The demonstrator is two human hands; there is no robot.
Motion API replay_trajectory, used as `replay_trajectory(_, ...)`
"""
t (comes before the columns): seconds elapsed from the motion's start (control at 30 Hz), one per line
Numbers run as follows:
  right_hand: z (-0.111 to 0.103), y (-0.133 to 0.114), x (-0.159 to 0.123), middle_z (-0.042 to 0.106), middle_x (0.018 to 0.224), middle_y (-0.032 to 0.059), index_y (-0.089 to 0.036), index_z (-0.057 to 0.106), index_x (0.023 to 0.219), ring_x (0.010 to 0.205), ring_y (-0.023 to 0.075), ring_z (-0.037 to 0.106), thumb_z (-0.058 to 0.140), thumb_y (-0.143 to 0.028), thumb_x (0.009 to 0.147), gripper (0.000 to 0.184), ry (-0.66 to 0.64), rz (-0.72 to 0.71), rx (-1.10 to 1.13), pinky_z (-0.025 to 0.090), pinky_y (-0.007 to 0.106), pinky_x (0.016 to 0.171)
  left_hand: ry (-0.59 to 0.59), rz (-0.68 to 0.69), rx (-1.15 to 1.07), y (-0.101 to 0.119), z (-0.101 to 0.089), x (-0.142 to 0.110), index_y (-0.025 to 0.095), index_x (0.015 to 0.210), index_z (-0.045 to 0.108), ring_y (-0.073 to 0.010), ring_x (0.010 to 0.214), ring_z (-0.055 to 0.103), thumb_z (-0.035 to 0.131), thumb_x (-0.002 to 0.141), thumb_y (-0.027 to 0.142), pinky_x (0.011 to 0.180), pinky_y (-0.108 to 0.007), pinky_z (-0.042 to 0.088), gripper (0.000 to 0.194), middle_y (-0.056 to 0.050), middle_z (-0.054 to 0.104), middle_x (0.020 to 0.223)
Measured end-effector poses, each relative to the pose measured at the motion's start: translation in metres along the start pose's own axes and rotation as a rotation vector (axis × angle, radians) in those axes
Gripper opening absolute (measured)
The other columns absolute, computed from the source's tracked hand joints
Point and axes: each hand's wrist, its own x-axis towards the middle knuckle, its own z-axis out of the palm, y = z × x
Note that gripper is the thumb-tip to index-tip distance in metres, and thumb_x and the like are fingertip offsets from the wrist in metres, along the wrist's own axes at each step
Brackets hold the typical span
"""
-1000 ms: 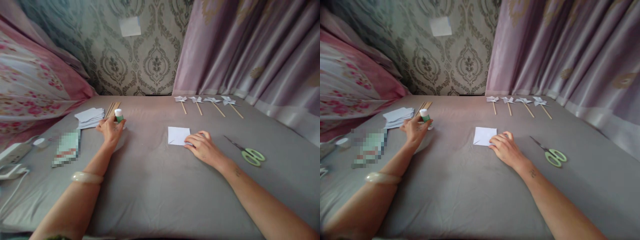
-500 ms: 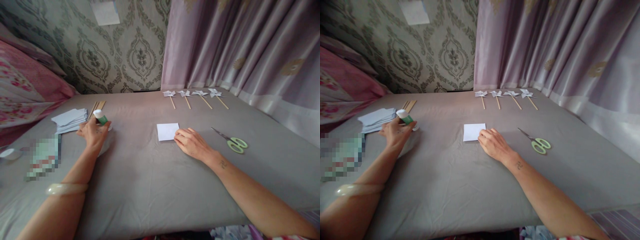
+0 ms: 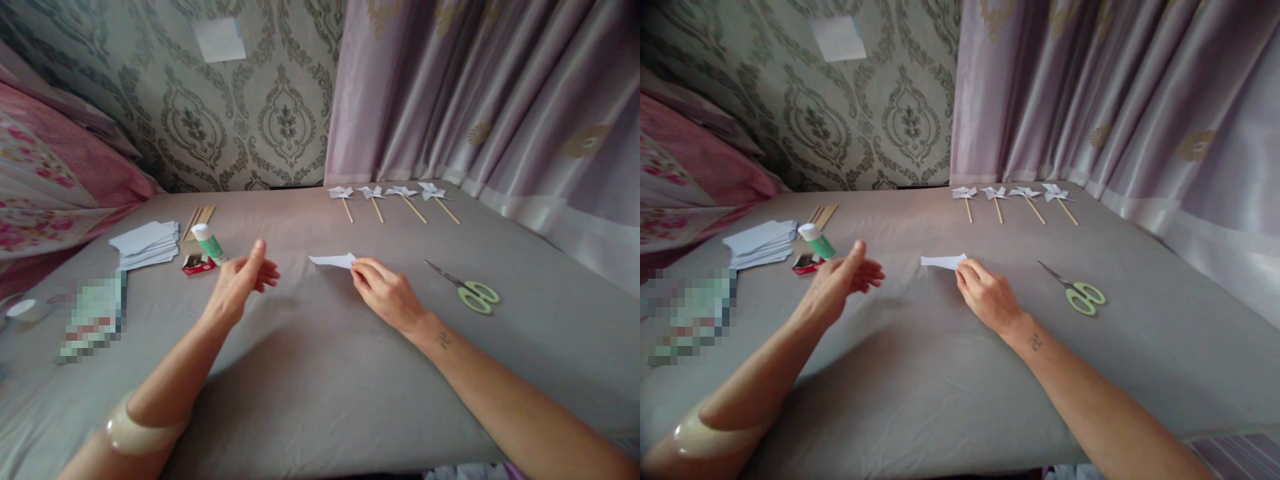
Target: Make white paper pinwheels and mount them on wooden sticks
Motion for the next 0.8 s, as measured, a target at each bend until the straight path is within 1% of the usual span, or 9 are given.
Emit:
replay_trajectory(0.03, -0.001, -0.003, 0.000, 0.071, 0.097, 0.0087, -0.015, 0.064, 0.094, 0.083, 0.0155, 0.068, 0.048, -0.012, 0.090, 0.016, 0.038, -0.035, 0.004, 0.053, 0.025, 0.074, -0.196, -0.142, -0.146, 0.002, 0.010, -0.005, 0.011, 0.079, 0.064, -0.0208, 0.071, 0.066, 0.045, 0.082, 0.066, 0.058, -0.028, 0.047, 0.058, -0.014, 0.070, 0.081)
replay_trajectory(0.07, -0.002, -0.005, 0.001, 0.071, 0.098, 0.0090, -0.015, 0.063, 0.096, 0.084, 0.0155, 0.068, 0.049, -0.011, 0.090, 0.016, 0.071, -0.076, 0.008, 0.054, 0.026, 0.077, -0.317, -0.258, -0.282, 0.003, 0.019, -0.008, 0.009, 0.082, 0.065, -0.0212, 0.072, 0.067, 0.047, 0.082, 0.065, 0.057, -0.028, 0.049, 0.058, -0.017, 0.071, 0.086)
replay_trajectory(0.1, -0.004, -0.008, 0.002, 0.071, 0.099, 0.0094, -0.015, 0.063, 0.099, 0.086, 0.0156, 0.068, 0.050, -0.010, 0.089, 0.017, 0.096, -0.120, 0.011, 0.055, 0.026, 0.080, -0.375, -0.333, -0.392, 0.004, 0.026, -0.011, 0.008, 0.084, 0.065, -0.0208, 0.074, 0.068, 0.048, 0.084, 0.061, 0.059, -0.027, 0.050, 0.056, -0.018, 0.070, 0.089)
replay_trajectory(0.13, -0.006, -0.011, 0.002, 0.071, 0.101, 0.0099, -0.014, 0.062, 0.102, 0.088, 0.0158, 0.068, 0.052, -0.008, 0.088, 0.018, 0.115, -0.163, 0.014, 0.055, 0.026, 0.083, -0.399, -0.362, -0.492, 0.003, 0.032, -0.012, 0.008, 0.086, 0.065, -0.0197, 0.075, 0.068, 0.048, 0.087, 0.056, 0.062, -0.026, 0.052, 0.050, -0.017, 0.070, 0.091)
replay_trajectory(0.2, -0.009, -0.016, 0.003, 0.070, 0.104, 0.0117, -0.012, 0.061, 0.107, 0.092, 0.0166, 0.068, 0.055, -0.006, 0.086, 0.023, 0.138, -0.247, 0.026, 0.054, 0.027, 0.088, -0.394, -0.358, -0.639, 0.000, 0.036, -0.013, 0.009, 0.090, 0.066, -0.0168, 0.075, 0.068, 0.049, 0.091, 0.042, 0.067, -0.025, 0.053, 0.036, -0.015, 0.071, 0.091)
replay_trajectory(0.3, -0.012, -0.020, 0.003, 0.069, 0.106, 0.0145, -0.008, 0.060, 0.109, 0.097, 0.0180, 0.066, 0.057, -0.004, 0.083, 0.026, 0.141, -0.328, 0.042, 0.054, 0.028, 0.090, -0.358, -0.256, -0.763, -0.007, 0.036, -0.012, 0.012, 0.091, 0.065, -0.0142, 0.074, 0.067, 0.054, 0.088, 0.021, 0.071, -0.024, 0.053, 0.015, -0.010, 0.071, 0.090)
replay_trajectory(0.4, -0.013, -0.021, 0.004, 0.068, 0.107, 0.0137, -0.010, 0.060, 0.110, 0.100, 0.0177, 0.065, 0.057, -0.003, 0.083, 0.028, 0.152, -0.335, 0.031, 0.054, 0.028, 0.090, -0.328, -0.167, -0.818, -0.013, 0.034, -0.011, 0.012, 0.089, 0.066, -0.0133, 0.075, 0.067, 0.059, 0.082, 0.009, 0.074, -0.024, 0.053, 0.011, -0.008, 0.071, 0.089)
replay_trajectory(0.53, -0.015, -0.022, 0.002, 0.067, 0.107, 0.0106, -0.015, 0.059, 0.112, 0.102, 0.0176, 0.062, 0.058, -0.005, 0.084, 0.030, 0.172, -0.342, 0.013, 0.053, 0.031, 0.088, -0.338, -0.177, -0.854, -0.015, 0.036, -0.010, 0.011, 0.086, 0.066, -0.0134, 0.074, 0.067, 0.058, 0.081, 0.006, 0.073, -0.025, 0.053, 0.011, -0.007, 0.070, 0.086)
replay_trajectory(0.8, -0.024, -0.025, -0.003, 0.066, 0.110, 0.0090, -0.018, 0.059, 0.116, 0.108, 0.0185, 0.058, 0.061, -0.009, 0.084, 0.034, 0.115, -0.379, 0.042, 0.049, 0.033, 0.092, -0.430, -0.214, -0.880, -0.016, 0.041, -0.013, 0.012, 0.089, 0.063, -0.0128, 0.074, 0.067, 0.053, 0.084, 0.008, 0.075, -0.025, 0.054, 0.012, -0.007, 0.070, 0.088)
